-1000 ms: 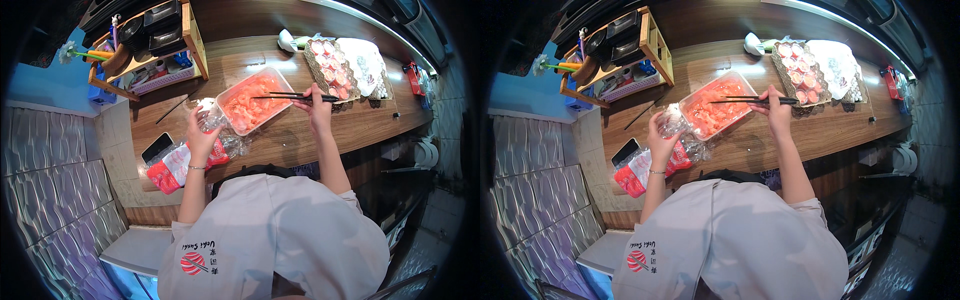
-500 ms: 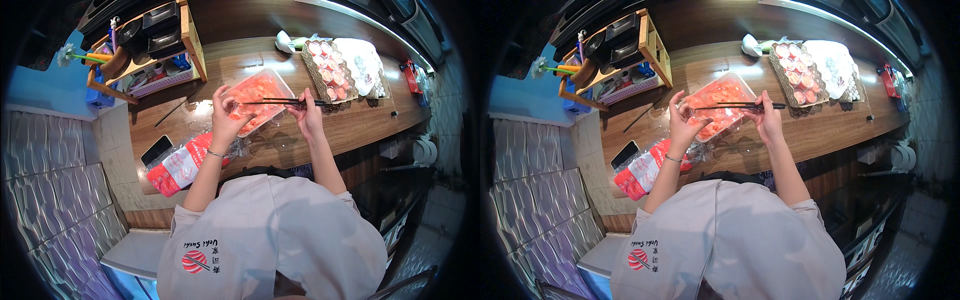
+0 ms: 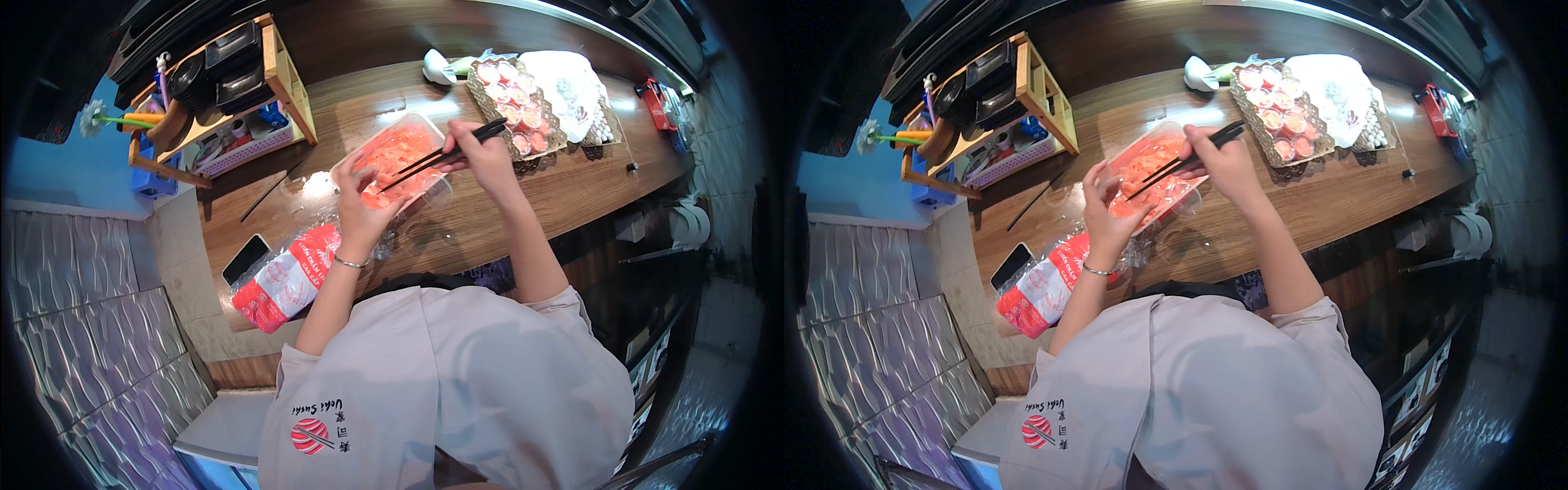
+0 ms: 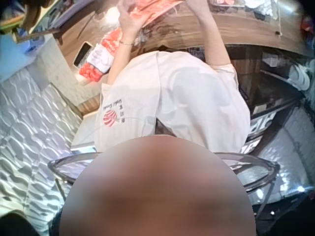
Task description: The person uses chopsticks to pick up pieces of pink fish from a plastic container and places them into individual compartments of a tray. They repeat this process for multiple compartments, then close the container and wipe the counter.
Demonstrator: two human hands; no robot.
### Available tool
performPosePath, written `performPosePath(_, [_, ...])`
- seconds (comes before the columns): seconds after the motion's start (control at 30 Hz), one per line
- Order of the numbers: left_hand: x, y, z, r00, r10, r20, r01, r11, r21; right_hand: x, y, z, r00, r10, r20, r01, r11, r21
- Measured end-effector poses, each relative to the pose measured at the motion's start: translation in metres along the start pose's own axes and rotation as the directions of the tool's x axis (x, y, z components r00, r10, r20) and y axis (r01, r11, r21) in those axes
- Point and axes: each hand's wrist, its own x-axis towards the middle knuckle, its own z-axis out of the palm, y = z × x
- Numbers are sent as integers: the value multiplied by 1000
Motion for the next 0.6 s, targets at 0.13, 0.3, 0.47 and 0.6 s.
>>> performPosePath(0.13, [-2, -18, -6, 989, -147, -33, 132, 949, -285, -2, 4, 5, 999, -4, 43, 5, 1000, -6])
performPosePath(0.3, [-4, -26, -16, 986, -164, -44, 141, 935, -326, -9, 1, -12, 999, -42, 3, 41, 995, 90])
performPosePath(0.47, [-2, -24, -17, 999, -26, -18, 21, 965, -262, -4, 10, -7, 995, -99, -33, 103, 980, 172])
performPosePath(0.6, [1, -25, -21, 1000, -14, -25, 7, 961, -275, -2, 26, -4, 999, -51, -19, 54, 977, 208])
